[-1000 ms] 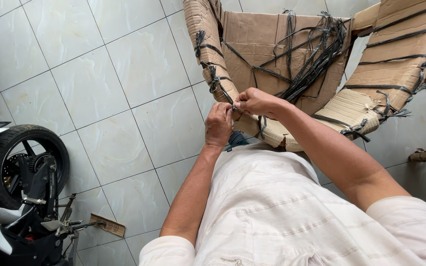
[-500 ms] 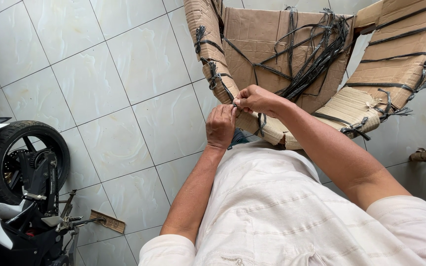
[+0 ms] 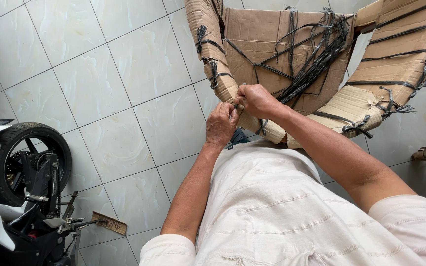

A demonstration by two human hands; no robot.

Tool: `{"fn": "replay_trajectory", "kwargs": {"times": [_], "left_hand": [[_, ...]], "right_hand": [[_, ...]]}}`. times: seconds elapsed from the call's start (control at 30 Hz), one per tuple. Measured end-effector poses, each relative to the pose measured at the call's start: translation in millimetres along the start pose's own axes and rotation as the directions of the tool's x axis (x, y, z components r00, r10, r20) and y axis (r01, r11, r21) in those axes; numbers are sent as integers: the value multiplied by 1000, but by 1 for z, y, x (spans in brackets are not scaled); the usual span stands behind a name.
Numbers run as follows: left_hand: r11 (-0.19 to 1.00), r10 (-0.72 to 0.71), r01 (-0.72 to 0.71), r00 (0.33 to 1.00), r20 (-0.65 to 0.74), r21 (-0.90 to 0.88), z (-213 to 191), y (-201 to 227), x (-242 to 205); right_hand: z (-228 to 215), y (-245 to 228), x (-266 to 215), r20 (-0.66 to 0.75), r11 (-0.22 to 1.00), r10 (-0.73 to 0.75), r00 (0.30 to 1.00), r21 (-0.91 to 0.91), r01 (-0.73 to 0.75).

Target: The person constructs a curved frame by tying pieces of cardboard together with black plastic cord.

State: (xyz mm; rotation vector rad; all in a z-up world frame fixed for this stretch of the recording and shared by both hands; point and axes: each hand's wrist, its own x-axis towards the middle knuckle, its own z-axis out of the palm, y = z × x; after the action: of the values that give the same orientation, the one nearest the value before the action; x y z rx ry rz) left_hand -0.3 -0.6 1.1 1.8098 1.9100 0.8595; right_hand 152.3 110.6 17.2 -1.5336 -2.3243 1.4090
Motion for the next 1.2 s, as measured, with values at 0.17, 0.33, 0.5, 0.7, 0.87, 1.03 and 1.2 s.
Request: {"fn": "replay_trajectory", "kwargs": {"times": [0.17,0.33,0.5,0.7,0.87,1.03,1.2], "left_hand": [[1000,-6,7,996,86,-14,-1,-18,-6],[990,-83,97,986,144,-99,-10,-16,-7],[808,-412,449,893,180,-382,-19,14,-5],[176,-535,480,780,326,-860,-6,14,-3],[128,-529,472,776,343,-872,6,1,-8],[276,-513,512,794,326,-814,6,-6,-12],[653,-416,513,858,302,-558,3,-17,-14]], "right_hand": [[-14,-13,-14,-47,999,-9,999,-48,7],[-4,-6,-12,-78,1000,-2,997,8,3],[2,9,-5,-42,993,77,996,92,-73],[3,9,-9,-57,989,54,997,138,-46],[-4,0,-14,-91,996,13,996,85,-5],[-10,-15,-21,-127,999,-35,991,20,37],[6,-2,-17,-168,1000,-10,986,27,15]]}}
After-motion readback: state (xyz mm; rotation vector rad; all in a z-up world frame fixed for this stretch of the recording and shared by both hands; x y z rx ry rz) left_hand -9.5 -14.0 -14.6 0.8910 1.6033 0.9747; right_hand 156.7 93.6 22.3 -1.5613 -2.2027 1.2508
